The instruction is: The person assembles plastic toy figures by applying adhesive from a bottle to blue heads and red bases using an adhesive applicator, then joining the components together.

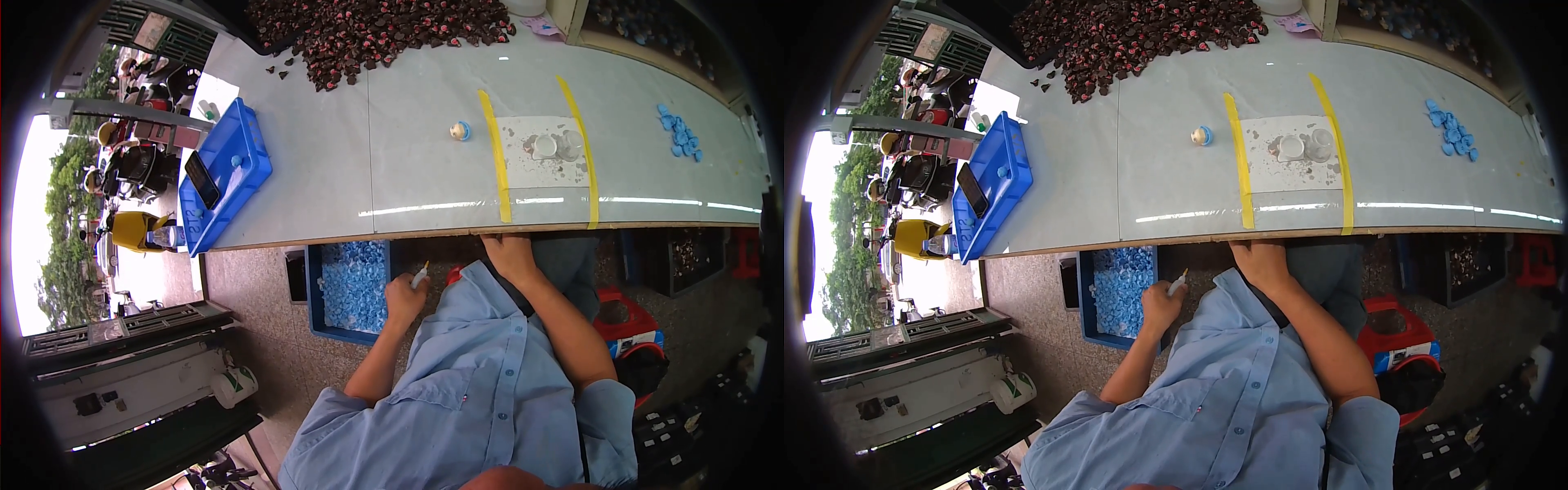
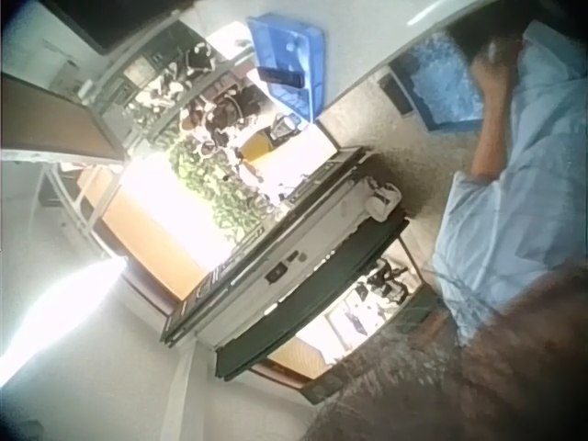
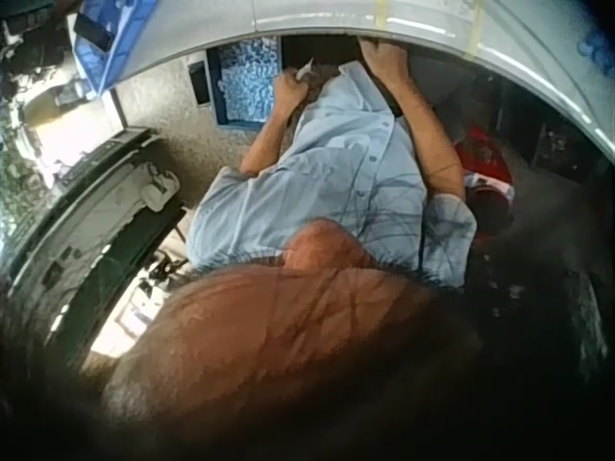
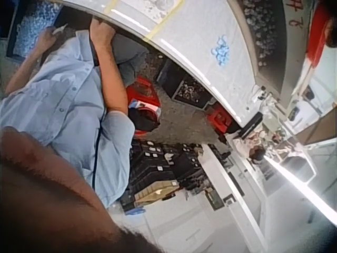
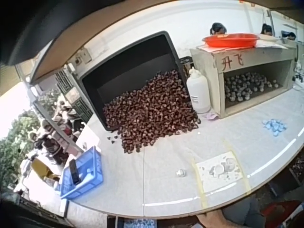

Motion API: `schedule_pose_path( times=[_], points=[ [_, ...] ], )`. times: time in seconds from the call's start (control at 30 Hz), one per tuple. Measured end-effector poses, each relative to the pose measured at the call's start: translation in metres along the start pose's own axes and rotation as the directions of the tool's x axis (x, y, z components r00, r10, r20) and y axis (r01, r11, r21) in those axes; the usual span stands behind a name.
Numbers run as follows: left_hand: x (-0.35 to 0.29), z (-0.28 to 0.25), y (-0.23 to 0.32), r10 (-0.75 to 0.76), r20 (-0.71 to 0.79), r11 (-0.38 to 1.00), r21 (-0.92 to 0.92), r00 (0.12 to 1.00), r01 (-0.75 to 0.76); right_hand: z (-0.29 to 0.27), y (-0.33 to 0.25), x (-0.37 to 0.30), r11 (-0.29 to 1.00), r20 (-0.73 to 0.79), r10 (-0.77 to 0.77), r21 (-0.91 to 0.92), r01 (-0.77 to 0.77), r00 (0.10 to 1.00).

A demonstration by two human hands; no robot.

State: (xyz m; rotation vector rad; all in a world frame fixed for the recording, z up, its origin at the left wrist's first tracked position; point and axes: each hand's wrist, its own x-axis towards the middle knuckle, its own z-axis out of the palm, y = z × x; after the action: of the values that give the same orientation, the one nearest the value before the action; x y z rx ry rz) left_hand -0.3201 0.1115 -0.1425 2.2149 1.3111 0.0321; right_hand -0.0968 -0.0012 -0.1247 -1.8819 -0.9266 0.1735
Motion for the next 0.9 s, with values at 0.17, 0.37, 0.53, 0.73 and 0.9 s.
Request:
schedule_pose_path(
  times=[0.17,0.37,0.53,0.73,0.9],
  points=[
    [-0.003,-0.006,0.004,-0.016,-0.006,0.996,-0.090,1.000,0.015,-0.003,-0.005,0.001,1.000,0.017,0.004,0.018,-0.004,1.000],
    [-0.013,0.002,-0.021,-0.108,0.142,0.879,-0.449,0.984,0.161,-0.011,-0.011,-0.007,0.993,0.136,0.020,0.109,-0.035,0.991],
    [-0.033,-0.001,-0.024,-0.076,0.187,0.633,-0.750,0.979,0.192,-0.066,-0.048,-0.011,0.977,0.262,-0.150,0.185,0.103,0.953],
    [-0.047,-0.018,0.000,0.092,0.001,0.604,-0.795,0.996,-0.055,-0.148,-0.081,-0.006,0.965,0.025,-0.246,0.105,0.242,0.969],
    [-0.054,-0.051,0.040,0.110,0.050,0.513,-0.858,0.993,-0.014,-0.203,-0.053,0.017,0.996,-0.373,0.068,-0.024,-0.083,0.925]
  ],
)
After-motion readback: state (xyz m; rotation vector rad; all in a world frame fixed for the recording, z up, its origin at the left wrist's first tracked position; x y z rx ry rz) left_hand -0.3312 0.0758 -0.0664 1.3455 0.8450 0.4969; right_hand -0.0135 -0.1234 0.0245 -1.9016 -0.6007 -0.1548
